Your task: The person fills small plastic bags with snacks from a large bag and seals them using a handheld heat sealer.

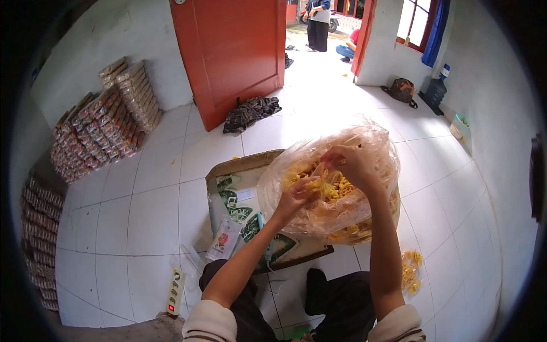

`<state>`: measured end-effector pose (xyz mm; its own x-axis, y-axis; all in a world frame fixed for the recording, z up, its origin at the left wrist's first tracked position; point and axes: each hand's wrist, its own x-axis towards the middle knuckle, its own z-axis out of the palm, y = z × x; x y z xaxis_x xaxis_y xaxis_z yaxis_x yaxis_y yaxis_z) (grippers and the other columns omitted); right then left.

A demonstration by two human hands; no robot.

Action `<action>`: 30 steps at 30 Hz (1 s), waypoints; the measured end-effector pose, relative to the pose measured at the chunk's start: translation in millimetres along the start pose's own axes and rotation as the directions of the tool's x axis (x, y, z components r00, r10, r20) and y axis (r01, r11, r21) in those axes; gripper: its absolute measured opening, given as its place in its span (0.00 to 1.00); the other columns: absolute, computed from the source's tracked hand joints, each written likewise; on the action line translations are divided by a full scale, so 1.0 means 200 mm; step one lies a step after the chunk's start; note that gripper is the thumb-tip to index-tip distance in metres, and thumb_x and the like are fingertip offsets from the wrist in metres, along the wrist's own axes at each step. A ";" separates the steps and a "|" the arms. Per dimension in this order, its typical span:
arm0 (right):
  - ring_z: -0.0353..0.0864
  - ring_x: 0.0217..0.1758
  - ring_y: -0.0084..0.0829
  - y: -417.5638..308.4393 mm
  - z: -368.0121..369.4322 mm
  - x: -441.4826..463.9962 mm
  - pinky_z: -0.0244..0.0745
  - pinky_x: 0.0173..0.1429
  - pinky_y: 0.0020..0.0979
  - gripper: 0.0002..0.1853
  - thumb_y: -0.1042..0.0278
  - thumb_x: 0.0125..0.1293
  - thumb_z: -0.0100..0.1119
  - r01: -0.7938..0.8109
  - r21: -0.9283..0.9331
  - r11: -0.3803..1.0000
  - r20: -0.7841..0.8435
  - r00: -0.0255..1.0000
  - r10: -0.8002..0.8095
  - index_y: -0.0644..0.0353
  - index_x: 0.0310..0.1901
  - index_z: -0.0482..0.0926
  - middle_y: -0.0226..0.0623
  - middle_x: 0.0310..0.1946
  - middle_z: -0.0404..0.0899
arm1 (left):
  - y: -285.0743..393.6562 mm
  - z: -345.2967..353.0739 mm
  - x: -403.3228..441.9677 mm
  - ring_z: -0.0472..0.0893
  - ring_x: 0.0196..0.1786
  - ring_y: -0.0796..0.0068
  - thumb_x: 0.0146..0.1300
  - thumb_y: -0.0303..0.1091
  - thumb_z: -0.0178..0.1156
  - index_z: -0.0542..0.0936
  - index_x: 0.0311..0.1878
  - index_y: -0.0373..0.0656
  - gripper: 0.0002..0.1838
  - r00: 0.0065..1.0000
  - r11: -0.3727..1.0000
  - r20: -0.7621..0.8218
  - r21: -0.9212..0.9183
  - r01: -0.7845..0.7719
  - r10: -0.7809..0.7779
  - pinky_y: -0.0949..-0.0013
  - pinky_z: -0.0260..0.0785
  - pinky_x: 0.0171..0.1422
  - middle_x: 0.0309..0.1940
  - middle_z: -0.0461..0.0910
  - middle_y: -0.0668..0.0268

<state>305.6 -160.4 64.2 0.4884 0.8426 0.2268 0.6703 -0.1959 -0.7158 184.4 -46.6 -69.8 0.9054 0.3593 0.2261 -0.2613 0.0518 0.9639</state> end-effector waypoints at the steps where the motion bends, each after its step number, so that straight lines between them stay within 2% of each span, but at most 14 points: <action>1: 0.80 0.36 0.27 -0.01 0.00 0.00 0.74 0.43 0.27 0.08 0.74 0.54 0.61 -0.038 0.035 0.999 0.007 0.999 0.038 0.60 0.37 0.80 0.33 0.33 0.82 | 0.01 0.00 0.00 0.76 0.49 0.78 0.56 0.32 0.63 0.70 0.57 0.44 0.24 1.000 0.999 0.015 -0.048 0.021 -0.020 0.76 0.69 0.52 0.47 0.76 0.65; 2: 0.80 0.36 0.27 -0.03 -0.01 -0.01 0.74 0.43 0.27 0.08 0.74 0.54 0.61 -0.037 0.035 0.999 0.008 0.999 0.037 0.60 0.37 0.80 0.33 0.33 0.82 | 0.02 -0.01 -0.01 0.75 0.51 0.77 0.56 0.34 0.63 0.70 0.57 0.46 0.25 0.999 0.994 0.031 -0.096 0.042 -0.039 0.75 0.68 0.54 0.48 0.75 0.64; 4: 0.76 0.38 0.30 -0.06 -0.03 -0.01 0.69 0.49 0.31 0.07 0.71 0.55 0.60 0.108 -0.251 0.962 0.008 0.994 -0.110 0.59 0.36 0.80 0.32 0.32 0.81 | 0.01 -0.02 0.01 0.75 0.51 0.77 0.56 0.34 0.63 0.69 0.59 0.47 0.26 1.000 0.997 0.003 -0.073 0.008 -0.008 0.74 0.68 0.54 0.49 0.75 0.63; 5: 0.76 0.38 0.30 -0.07 -0.03 -0.02 0.69 0.49 0.31 0.07 0.71 0.55 0.60 0.109 -0.251 0.962 0.009 0.994 -0.110 0.59 0.36 0.80 0.32 0.32 0.81 | 0.00 -0.03 0.01 0.75 0.51 0.76 0.56 0.34 0.64 0.68 0.60 0.47 0.28 0.999 0.998 -0.023 -0.049 -0.025 0.024 0.74 0.69 0.53 0.50 0.74 0.63; 7: 0.72 0.41 0.34 -0.08 -0.03 -0.05 0.65 0.51 0.33 0.05 0.70 0.55 0.60 0.242 -0.430 0.870 0.050 0.968 -0.245 0.60 0.33 0.80 0.33 0.31 0.79 | 0.02 -0.03 0.01 0.75 0.49 0.76 0.55 0.33 0.64 0.65 0.62 0.46 0.30 0.999 0.997 -0.034 -0.056 -0.044 0.042 0.75 0.69 0.52 0.49 0.75 0.64; 10: 0.71 0.42 0.34 -0.11 -0.01 -0.03 0.65 0.51 0.31 0.04 0.71 0.53 0.60 0.246 -0.291 0.925 -0.010 0.966 -0.260 0.60 0.30 0.78 0.34 0.29 0.78 | 0.10 -0.02 -0.01 0.75 0.48 0.77 0.54 0.33 0.65 0.60 0.64 0.45 0.35 0.999 0.996 -0.018 -0.084 -0.038 0.037 0.74 0.70 0.51 0.49 0.74 0.65; 12: 0.71 0.41 0.36 -0.16 -0.01 -0.03 0.67 0.49 0.33 0.03 0.73 0.53 0.57 0.274 -0.276 0.921 -0.015 0.957 -0.289 0.62 0.29 0.77 0.36 0.29 0.77 | 0.13 -0.03 -0.01 0.75 0.48 0.77 0.53 0.34 0.66 0.59 0.64 0.44 0.37 1.000 0.994 0.004 -0.107 -0.014 0.014 0.74 0.69 0.51 0.49 0.73 0.64; 14: 0.71 0.41 0.39 -0.17 -0.01 -0.04 0.68 0.47 0.35 0.03 0.74 0.54 0.55 0.299 -0.262 0.917 -0.024 0.949 -0.316 0.64 0.28 0.77 0.38 0.29 0.77 | 0.11 -0.05 0.00 0.74 0.49 0.77 0.52 0.34 0.67 0.61 0.63 0.43 0.36 0.994 0.994 0.081 -0.074 0.075 -0.069 0.73 0.68 0.52 0.50 0.73 0.63; 17: 0.71 0.40 0.39 -0.19 0.00 -0.04 0.68 0.46 0.34 0.03 0.75 0.54 0.54 0.324 -0.218 0.920 -0.014 0.942 -0.335 0.64 0.29 0.76 0.39 0.29 0.77 | 0.10 -0.08 0.00 0.74 0.49 0.77 0.54 0.32 0.65 0.63 0.61 0.43 0.32 0.997 0.997 0.060 0.063 0.049 -0.053 0.74 0.67 0.53 0.50 0.73 0.63; 20: 0.72 0.39 0.39 -0.21 0.01 -0.04 0.68 0.45 0.35 0.04 0.75 0.54 0.54 0.301 -0.156 0.941 0.018 0.953 -0.302 0.65 0.30 0.76 0.39 0.29 0.77 | 0.13 -0.12 -0.01 0.75 0.48 0.78 0.55 0.30 0.64 0.66 0.58 0.42 0.28 0.991 0.995 0.094 -0.002 0.095 -0.095 0.75 0.68 0.53 0.49 0.73 0.65; 23: 0.71 0.39 0.39 -0.21 0.03 -0.03 0.68 0.45 0.34 0.04 0.75 0.54 0.55 0.307 -0.145 0.941 -0.011 0.950 -0.312 0.65 0.31 0.76 0.39 0.29 0.76 | 0.15 -0.13 -0.03 0.75 0.48 0.79 0.55 0.29 0.63 0.67 0.56 0.41 0.25 0.999 0.999 -0.030 -0.016 0.032 -0.033 0.75 0.68 0.52 0.49 0.73 0.67; 26: 0.70 0.38 0.37 -0.22 0.04 -0.03 0.68 0.45 0.34 0.05 0.73 0.54 0.57 0.320 -0.137 0.937 -0.026 0.945 -0.326 0.65 0.31 0.76 0.38 0.29 0.77 | 0.22 -0.13 -0.06 0.75 0.48 0.80 0.56 0.28 0.61 0.68 0.56 0.41 0.24 0.999 0.999 -0.026 -0.050 0.021 -0.022 0.75 0.69 0.52 0.49 0.73 0.68; 28: 0.69 0.39 0.36 -0.19 0.06 -0.01 0.68 0.45 0.34 0.06 0.72 0.54 0.58 0.341 -0.215 0.915 0.012 0.938 -0.346 0.65 0.31 0.76 0.38 0.29 0.77 | 0.22 -0.14 -0.08 0.74 0.49 0.80 0.57 0.29 0.61 0.68 0.57 0.41 0.23 1.000 1.000 -0.027 -0.026 -0.012 0.012 0.75 0.69 0.52 0.49 0.73 0.68; 30: 0.69 0.39 0.36 -0.19 0.09 -0.01 0.68 0.45 0.34 0.05 0.72 0.54 0.57 0.325 -0.156 0.933 0.007 0.945 -0.328 0.65 0.31 0.76 0.38 0.29 0.77 | 0.24 -0.13 -0.10 0.74 0.50 0.80 0.58 0.31 0.60 0.68 0.57 0.41 0.23 0.998 0.999 -0.029 0.000 -0.047 0.046 0.75 0.69 0.53 0.48 0.74 0.68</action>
<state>269.5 -144.6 78.4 0.2377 0.8635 0.4448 0.8714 0.0128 -0.4904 144.7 -26.4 -31.5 0.8821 0.3885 0.2665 -0.3030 0.0347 0.9524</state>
